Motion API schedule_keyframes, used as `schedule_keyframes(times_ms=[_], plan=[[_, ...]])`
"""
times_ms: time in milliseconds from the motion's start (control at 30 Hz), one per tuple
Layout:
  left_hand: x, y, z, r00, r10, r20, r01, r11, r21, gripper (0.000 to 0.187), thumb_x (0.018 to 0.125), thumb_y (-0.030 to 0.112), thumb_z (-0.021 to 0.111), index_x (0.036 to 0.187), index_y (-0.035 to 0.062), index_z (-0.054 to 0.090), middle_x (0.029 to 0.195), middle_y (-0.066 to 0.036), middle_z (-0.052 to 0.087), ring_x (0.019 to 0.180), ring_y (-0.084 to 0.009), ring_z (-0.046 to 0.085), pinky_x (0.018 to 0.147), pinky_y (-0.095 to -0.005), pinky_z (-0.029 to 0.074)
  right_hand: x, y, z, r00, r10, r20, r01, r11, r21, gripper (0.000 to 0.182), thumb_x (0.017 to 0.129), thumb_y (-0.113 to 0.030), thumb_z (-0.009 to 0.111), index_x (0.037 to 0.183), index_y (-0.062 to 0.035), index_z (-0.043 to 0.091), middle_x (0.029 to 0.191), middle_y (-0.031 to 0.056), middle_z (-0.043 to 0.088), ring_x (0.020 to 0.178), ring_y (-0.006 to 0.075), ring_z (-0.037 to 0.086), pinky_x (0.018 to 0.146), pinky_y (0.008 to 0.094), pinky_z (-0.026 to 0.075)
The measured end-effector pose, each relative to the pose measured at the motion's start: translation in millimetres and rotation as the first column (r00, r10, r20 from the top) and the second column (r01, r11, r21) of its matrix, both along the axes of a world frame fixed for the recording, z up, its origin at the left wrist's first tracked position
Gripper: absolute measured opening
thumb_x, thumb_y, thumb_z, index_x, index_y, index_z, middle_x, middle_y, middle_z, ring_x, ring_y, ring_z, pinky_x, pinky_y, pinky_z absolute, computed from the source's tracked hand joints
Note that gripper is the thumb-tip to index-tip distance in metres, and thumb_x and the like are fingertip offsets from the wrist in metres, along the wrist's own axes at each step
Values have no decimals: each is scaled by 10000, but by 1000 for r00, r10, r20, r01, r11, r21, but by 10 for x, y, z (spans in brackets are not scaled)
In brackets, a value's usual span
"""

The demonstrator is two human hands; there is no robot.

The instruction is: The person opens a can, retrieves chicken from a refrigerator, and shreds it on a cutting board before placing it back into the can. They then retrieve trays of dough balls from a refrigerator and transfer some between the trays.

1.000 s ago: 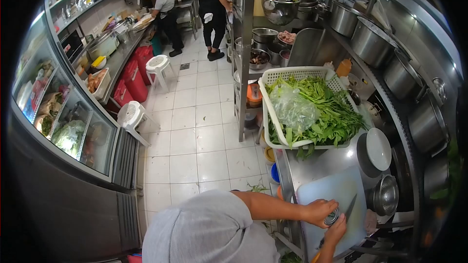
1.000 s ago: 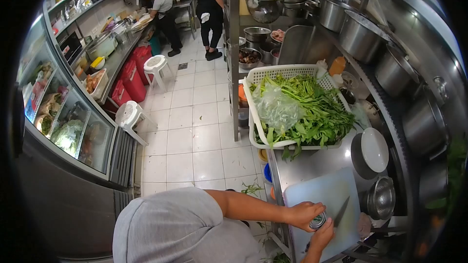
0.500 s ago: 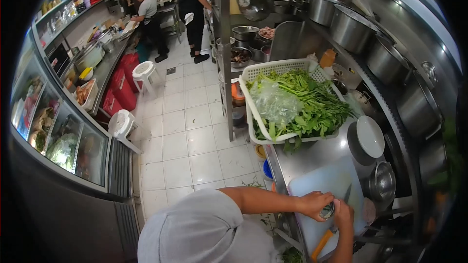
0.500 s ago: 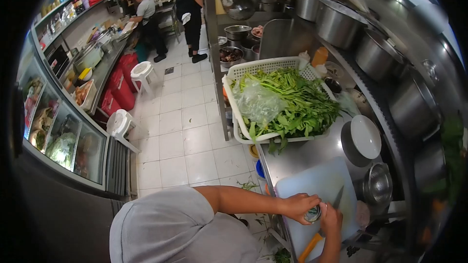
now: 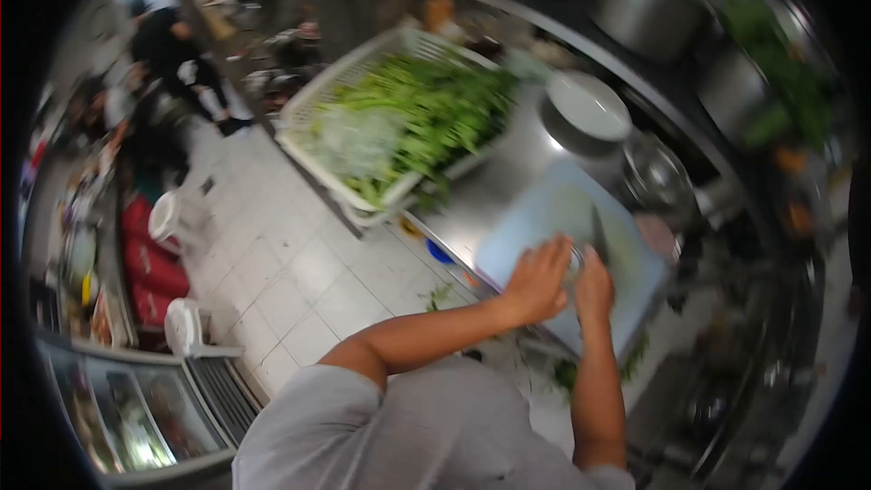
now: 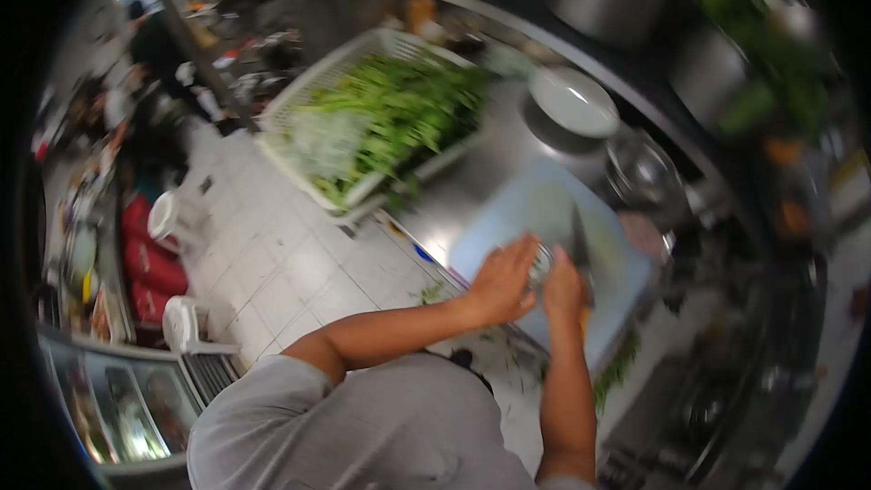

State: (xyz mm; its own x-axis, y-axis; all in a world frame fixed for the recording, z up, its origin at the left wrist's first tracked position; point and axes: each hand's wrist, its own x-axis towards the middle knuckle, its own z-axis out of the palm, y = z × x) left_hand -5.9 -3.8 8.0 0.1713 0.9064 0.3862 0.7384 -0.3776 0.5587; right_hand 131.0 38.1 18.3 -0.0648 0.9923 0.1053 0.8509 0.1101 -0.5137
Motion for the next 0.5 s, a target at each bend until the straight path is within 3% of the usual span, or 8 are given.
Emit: schedule_keyframes(times_ms=[100, 133, 167, 233, 267, 333, 400, 500], plan=[[87, 27, 4, 997, 16, 76, -22, 997, 76, 891, 642, 239, 747, 1327, -110, 297, 1343, -332, 328, 1174, -450, 388, 1016, -461, 325, -74, -137, 192, 994, -34, 104, 32, 999, 20, 405, 973, -347, 328, 999, -74, 626, 881, 221, 645, 814, 446, 604, 718, 521, 469], [94, 68, -19, 992, 80, 98, -89, 992, 87, 872, 624, 238, 784, 1297, -88, 337, 1240, -297, 437, 1087, -420, 486, 927, -433, 425, -37, -124, 209, 991, -70, 118, 70, 998, 3, 405, 973, -347, 328, 999, -74, 626, 881, 221, 645, 814, 446, 604, 718, 521, 469], [111, 47, -23, 992, 56, 109, -63, 996, 64, 872, 624, 238, 784, 1297, -88, 337, 1240, -297, 437, 1087, -420, 486, 927, -433, 425, -14, -146, 267, 990, -14, 138, 17, 1000, -18, 398, 973, -354, 343, 978, -82, 634, 843, 216, 645, 783, 446, 604, 695, 517, 473], [62, 97, 15, 978, 126, 164, -104, 986, -134, 838, 599, 264, 817, 1240, -59, 386, 1088, -235, 523, 945, -378, 579, 781, -412, 506, 14, -80, 314, 989, 41, 144, -35, 998, -44, 393, 974, -362, 358, 956, -91, 642, 805, 211, 644, 752, 447, 605, 671, 513, 477], [47, 136, -68, 982, 108, 157, -112, 994, 15, 807, 580, 291, 828, 1187, -41, 414, 985, -189, 547, 839, -352, 612, 685, -403, 529, 32, -49, 318, 983, 88, 160, -78, 995, -65, 375, 967, -362, 382, 939, -92, 641, 800, 208, 644, 740, 441, 605, 658, 503, 479], [-3, 165, -77, 984, 65, 166, -61, 998, -33, 791, 586, 296, 822, 1177, -40, 418, 995, -193, 543, 838, -358, 608, 689, -406, 526, 93, 35, 266, 973, 142, 179, -129, 988, -87, 359, 961, -362, 405, 922, -93, 639, 796, 205, 644, 728, 436, 605, 645, 492, 481], [-16, 219, -75, 983, 35, 181, -22, 997, -75, 775, 592, 302, 816, 1166, -38, 422, 1005, -197, 539, 837, -364, 603, 694, -409, 523, 182, 151, 108, 978, 202, -50, -202, 979, -5, 352, 953, -356, 421, 902, -78, 630, 786, 205, 640, 728, 424, 606, 644, 483, 482], [9, 240, -94, 986, 43, 161, -27, 995, -100, 743, 603, 319, 810, 1141, -28, 433, 1007, -196, 534, 820, -376, 598, 697, -424, 515, 255, 244, -117, 941, 266, -211, -255, 964, 76, 342, 947, -353, 425, 908, -81, 629, 764, 203, 632, 723, 419, 600, 641, 469, 483]])
